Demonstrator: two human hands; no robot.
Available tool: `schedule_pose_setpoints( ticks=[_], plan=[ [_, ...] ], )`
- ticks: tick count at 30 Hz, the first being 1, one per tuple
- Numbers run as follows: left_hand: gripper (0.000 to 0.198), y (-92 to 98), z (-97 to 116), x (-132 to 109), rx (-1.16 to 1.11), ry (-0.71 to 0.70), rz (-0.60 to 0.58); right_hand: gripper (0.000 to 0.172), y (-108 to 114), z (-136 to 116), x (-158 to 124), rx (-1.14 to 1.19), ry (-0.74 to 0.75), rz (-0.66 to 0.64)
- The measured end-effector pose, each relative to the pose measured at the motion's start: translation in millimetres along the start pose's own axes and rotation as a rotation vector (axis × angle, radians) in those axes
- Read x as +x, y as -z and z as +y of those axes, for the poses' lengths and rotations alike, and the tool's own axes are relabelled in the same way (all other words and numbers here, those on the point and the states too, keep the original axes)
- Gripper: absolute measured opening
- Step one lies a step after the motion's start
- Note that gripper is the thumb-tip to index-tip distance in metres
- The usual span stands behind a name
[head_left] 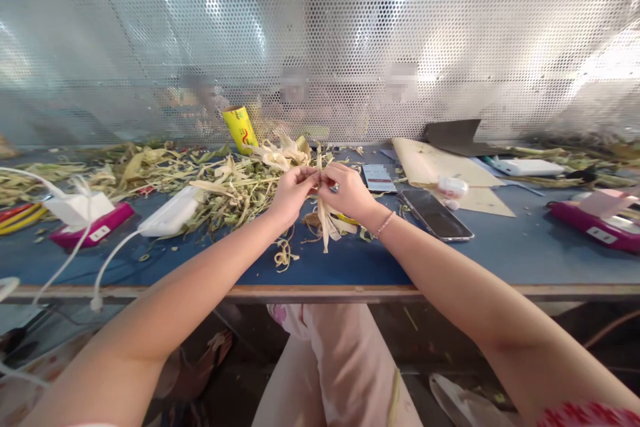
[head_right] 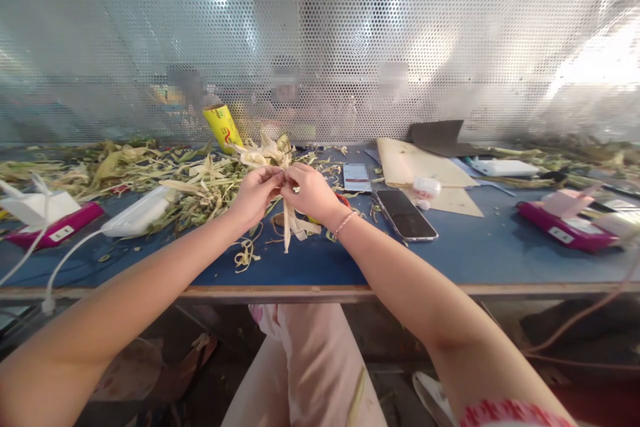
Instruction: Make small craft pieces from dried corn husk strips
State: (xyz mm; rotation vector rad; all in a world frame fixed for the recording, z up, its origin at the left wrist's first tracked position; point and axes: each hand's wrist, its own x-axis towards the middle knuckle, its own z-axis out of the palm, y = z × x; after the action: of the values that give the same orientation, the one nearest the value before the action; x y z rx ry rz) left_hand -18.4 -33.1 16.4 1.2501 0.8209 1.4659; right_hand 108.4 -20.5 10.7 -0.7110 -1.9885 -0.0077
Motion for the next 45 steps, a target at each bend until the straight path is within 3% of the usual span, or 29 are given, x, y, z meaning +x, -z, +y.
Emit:
schedule_pose_setpoints(
  ticks=[10,16,22,31,38,45],
  plan=[
    [0.007,0.2,-3,3,-0.083,0.022,0.011,0.015,1,-1,0,0.031,0.022,0.006],
    [0.014,2.7,1,0,-0.042,0.008,-0.054,0.015,0,1,0,0.008,0.014,0.039],
    [0.015,3.0,1,1,-0.045,0.015,-0.027,0.016,1,1,1,0.023,-0.003,0.05],
    [0.014,8.1,-2,7,-0.169,0.063,-0.047,0.007,-1,6,0,0.082,-0.019,0.059],
    [0.009,8.1,-1,9,-0.191,0.116,0.04,0.006,0,9,1,0.045,0.08,0.057],
    [0.009,9.1,-2,10,-0.214,0.139,0.057,0.009,-2,14,1,0.017,0.079,0.044]
  ],
)
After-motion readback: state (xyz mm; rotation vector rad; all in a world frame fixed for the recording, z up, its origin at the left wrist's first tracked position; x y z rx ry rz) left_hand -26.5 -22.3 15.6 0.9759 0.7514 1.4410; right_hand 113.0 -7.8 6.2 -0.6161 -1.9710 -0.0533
